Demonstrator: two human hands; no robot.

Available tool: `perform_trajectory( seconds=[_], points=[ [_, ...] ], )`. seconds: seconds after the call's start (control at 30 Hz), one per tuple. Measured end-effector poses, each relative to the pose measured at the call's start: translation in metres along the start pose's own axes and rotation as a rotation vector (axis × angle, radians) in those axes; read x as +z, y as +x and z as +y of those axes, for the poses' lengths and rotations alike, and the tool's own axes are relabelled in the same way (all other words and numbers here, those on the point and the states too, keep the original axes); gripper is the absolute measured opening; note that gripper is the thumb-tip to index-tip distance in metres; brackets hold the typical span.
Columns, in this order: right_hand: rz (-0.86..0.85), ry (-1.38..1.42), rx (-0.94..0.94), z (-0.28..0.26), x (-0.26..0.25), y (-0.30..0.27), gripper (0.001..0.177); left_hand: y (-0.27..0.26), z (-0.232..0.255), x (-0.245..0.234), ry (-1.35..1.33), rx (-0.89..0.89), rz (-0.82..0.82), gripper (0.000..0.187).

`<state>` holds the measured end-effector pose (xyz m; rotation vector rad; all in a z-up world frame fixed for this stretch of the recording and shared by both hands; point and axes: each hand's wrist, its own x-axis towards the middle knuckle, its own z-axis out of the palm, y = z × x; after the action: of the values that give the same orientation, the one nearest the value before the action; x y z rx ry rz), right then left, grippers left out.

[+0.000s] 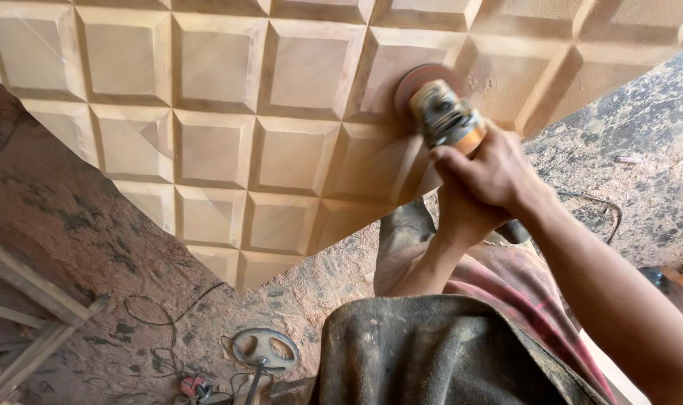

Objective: The person uses an angle grinder with a sanding disc to smooth the surface of a large wooden panel featuring a 3D geometric pattern. The person systematically moves the tool across the raised square facets of the panel, generating wood dust.

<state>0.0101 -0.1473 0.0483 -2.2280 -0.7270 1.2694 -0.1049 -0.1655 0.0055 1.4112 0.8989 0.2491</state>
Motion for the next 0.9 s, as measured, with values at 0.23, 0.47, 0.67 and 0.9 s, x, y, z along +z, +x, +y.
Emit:
perform_trajectory(
  seconds=[0.23,0.47,0.67,0.9],
  points=[
    [-0.021,-0.02,0.177,0.009,-0.012,0.011,0.046,0.019,0.0,0.006,0.083,-0.107,-0.094,0.094],
    [-0.091,-0.064,0.111,0.007,-0.017,0.014,0.057,0.005,0.003,0.015,0.037,0.048,0.067,0.091],
    [-0.049,-0.028,0.147,0.002,-0.016,0.02,0.049,0.024,-0.004,0.012,0.124,-0.031,-0.001,0.093],
    [-0.176,-0.065,0.293,0.01,-0.015,0.012,0.053,0.002,-0.005,0.023,0.035,-0.012,0.011,0.084]
  ],
)
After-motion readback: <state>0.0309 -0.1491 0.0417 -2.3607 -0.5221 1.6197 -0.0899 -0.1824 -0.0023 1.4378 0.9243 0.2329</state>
